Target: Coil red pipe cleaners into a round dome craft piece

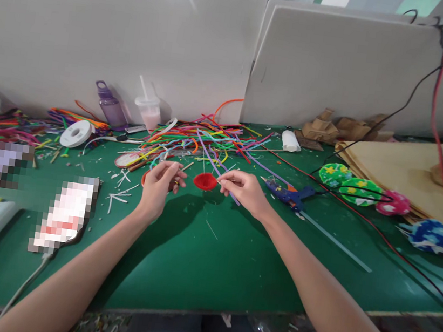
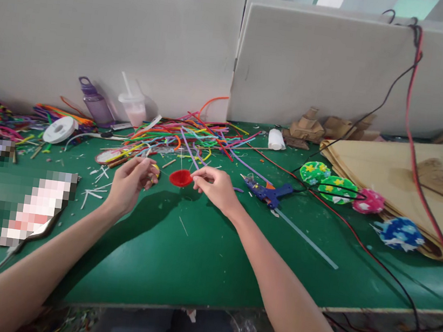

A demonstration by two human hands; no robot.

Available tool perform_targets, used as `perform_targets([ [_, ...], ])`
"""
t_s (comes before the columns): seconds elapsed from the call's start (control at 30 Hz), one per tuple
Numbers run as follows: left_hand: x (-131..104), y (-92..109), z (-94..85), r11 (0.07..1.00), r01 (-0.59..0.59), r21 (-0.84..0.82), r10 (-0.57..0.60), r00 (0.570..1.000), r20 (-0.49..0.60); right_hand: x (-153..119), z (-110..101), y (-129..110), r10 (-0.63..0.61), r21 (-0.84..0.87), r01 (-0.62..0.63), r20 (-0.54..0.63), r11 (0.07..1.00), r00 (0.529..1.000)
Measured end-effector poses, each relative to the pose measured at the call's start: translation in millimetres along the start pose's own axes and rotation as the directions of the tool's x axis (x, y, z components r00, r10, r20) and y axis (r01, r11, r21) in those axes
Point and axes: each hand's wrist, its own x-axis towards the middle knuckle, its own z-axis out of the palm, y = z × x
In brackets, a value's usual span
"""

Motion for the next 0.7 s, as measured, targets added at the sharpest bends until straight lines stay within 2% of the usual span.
perform_targets([
  [0.13,-1.1,1.8,0.1,0.999,-0.037,-0.040,0.037,0.999,0.009,1.0,-1.2,0.1,0.022,0.025,-0.021,-0.062,0.999,0.998],
  [0.43,-1.2,1.8,-1.2,0.995,0.002,-0.098,0.000,1.000,0.027,4.1,-5.5,-0.4,0.076,0.268,-0.055,-0.067,0.962,0.995],
  [0.7,-1.1,2.5,-0.5,0.995,0.003,-0.102,-0.001,1.000,0.022,3.8,-7.0,0.1,0.075,0.281,-0.056,-0.059,0.958,0.995],
])
